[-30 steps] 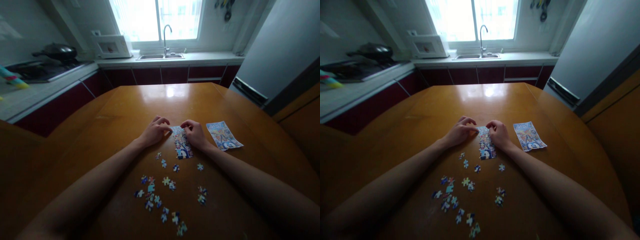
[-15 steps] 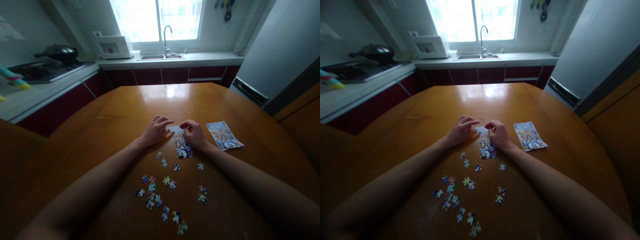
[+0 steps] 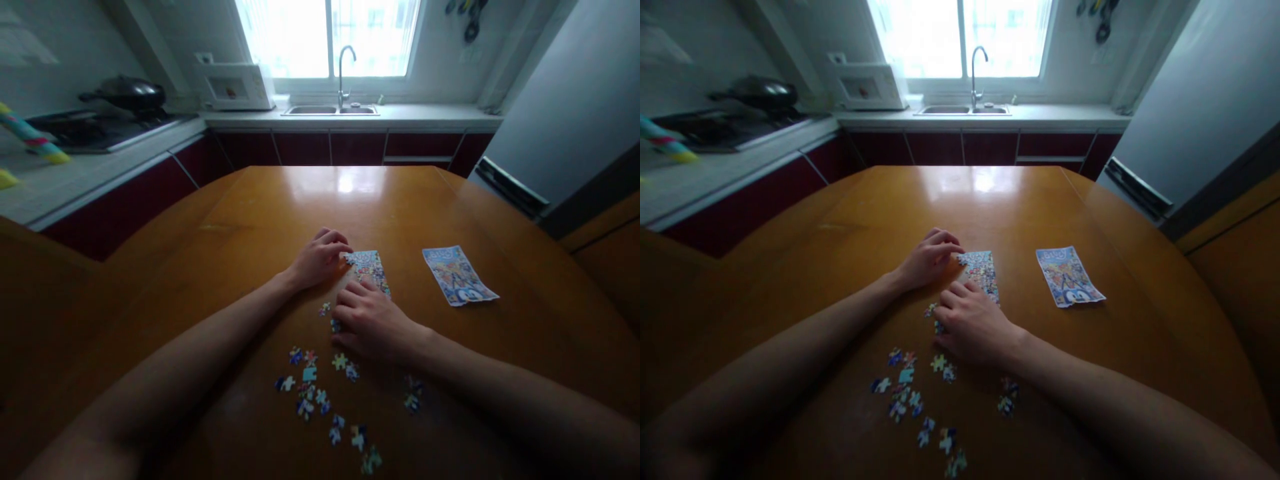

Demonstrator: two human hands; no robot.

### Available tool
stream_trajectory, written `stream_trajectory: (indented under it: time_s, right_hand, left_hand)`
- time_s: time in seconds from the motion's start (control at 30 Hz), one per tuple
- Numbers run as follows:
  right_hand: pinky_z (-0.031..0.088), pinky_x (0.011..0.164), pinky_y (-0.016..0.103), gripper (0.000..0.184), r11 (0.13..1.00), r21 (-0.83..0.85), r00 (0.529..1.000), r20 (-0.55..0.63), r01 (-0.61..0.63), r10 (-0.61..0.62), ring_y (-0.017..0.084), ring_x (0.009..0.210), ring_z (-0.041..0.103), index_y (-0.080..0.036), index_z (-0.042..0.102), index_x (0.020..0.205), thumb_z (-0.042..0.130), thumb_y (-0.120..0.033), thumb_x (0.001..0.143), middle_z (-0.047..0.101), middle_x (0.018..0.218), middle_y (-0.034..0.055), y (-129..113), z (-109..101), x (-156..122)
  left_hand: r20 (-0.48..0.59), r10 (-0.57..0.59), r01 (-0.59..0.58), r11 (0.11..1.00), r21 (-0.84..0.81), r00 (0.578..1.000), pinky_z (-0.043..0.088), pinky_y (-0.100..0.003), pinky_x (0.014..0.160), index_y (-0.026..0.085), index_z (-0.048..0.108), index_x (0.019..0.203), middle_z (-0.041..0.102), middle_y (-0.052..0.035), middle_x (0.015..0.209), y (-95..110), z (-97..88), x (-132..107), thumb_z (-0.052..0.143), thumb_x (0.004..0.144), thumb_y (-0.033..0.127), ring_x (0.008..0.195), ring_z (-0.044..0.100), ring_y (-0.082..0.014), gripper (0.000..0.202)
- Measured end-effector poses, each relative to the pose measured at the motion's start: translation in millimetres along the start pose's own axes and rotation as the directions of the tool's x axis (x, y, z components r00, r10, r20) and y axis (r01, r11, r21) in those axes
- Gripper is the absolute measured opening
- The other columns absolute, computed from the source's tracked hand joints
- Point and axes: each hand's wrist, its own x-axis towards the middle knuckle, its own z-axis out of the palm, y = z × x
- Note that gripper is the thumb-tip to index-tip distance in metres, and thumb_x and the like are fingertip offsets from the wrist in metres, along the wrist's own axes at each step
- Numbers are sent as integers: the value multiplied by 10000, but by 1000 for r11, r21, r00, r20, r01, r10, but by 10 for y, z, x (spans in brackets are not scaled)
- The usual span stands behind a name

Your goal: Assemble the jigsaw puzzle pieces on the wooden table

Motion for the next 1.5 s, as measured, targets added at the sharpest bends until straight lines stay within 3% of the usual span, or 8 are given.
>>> stream_trajectory:
  time_s: [0.3, 0.57, 0.8, 0.87, 0.97, 1.1, 1.3, 1.5]
  right_hand:
    - [397, 956, 448, 182, 990, -37, 990, 33, -137, 138, 291, 1056, 519, -171, 606, 975, 648, -334, 906, 643, 1080, 110, -98, 54, -15]
    - [398, 892, 423, 105, 996, 23, 994, 66, -90, 89, 267, 982, 512, -166, 564, 995, 581, -204, 899, 642, 1063, 115, -114, 40, -33]
    - [402, 837, 372, 110, 942, 328, 994, -55, -70, 93, 193, 849, 562, -197, 581, 916, 534, -99, 895, 685, 888, 40, -32, 52, 25]
    - [432, 791, 335, 122, 856, 498, 958, -150, -140, 244, 178, 829, 576, -196, 597, 888, 539, -89, 876, 677, 877, 37, 108, 46, 57]
    - [466, 725, 320, 78, 705, 674, 833, -245, -220, 495, 170, 770, 604, -189, 633, 903, 572, -146, 879, 671, 824, 29, 407, 50, 96]
    - [502, 692, 333, 89, 577, 792, 726, -277, -198, 629, 176, 728, 641, -192, 645, 892, 693, -231, 828, 695, 793, 27, 739, 85, 100]
    - [547, 733, 346, 246, 488, 870, 731, -286, -73, 619, 178, 770, 681, -207, 637, 948, 793, -260, 766, 709, 831, 24, 802, 145, 90]
    - [560, 748, 341, 263, 461, 886, 721, -286, -52, 632, 177, 787, 677, -198, 635, 959, 782, -308, 771, 713, 891, 39, 766, 137, 98]
  left_hand:
    - [9, -16, 16, 1000, -5, 1000, 532, -350, 849, 212, 748, 975, 680, -62, 988, 9, 2, -4, 519, 888, 38, 974, 555, -200, 301]
    - [11, -14, 14, 1000, -19, 1000, 533, -349, 854, 208, 749, 973, 680, -66, 986, 18, 3, 2, 516, 917, 63, 969, 556, -199, 279]
    - [2, -5, 5, 1000, -22, 1000, 533, -346, 843, 209, 740, 987, 688, -66, 975, 1, 4, 6, 519, 928, 81, 965, 563, -199, 262]
    - [-14, 5, -6, 1000, -28, 1000, 533, -347, 839, 209, 733, 1004, 699, -62, 959, 2, -1, 7, 521, 937, 93, 954, 572, -196, 251]
    - [-60, 17, -19, 999, -41, 998, 532, -355, 839, 201, 713, 1043, 719, -56, 942, 35, -22, 8, 536, 960, 128, 933, 587, -192, 208]
    - [-75, 70, -74, 996, -47, 995, 534, -353, 835, 214, 694, 1086, 727, -49, 974, 124, -58, 22, 637, 957, 234, 933, 598, -191, 142]
    - [-41, 180, -182, 982, -50, 983, 537, -344, 855, 236, 685, 1125, 736, -45, 1054, 219, -70, 39, 710, 929, 310, 957, 611, -186, 211]
    - [12, 132, -131, 990, -57, 991, 529, -332, 831, 235, 708, 1029, 742, -34, 980, 254, -73, 34, 650, 965, 282, 912, 606, -178, 98]
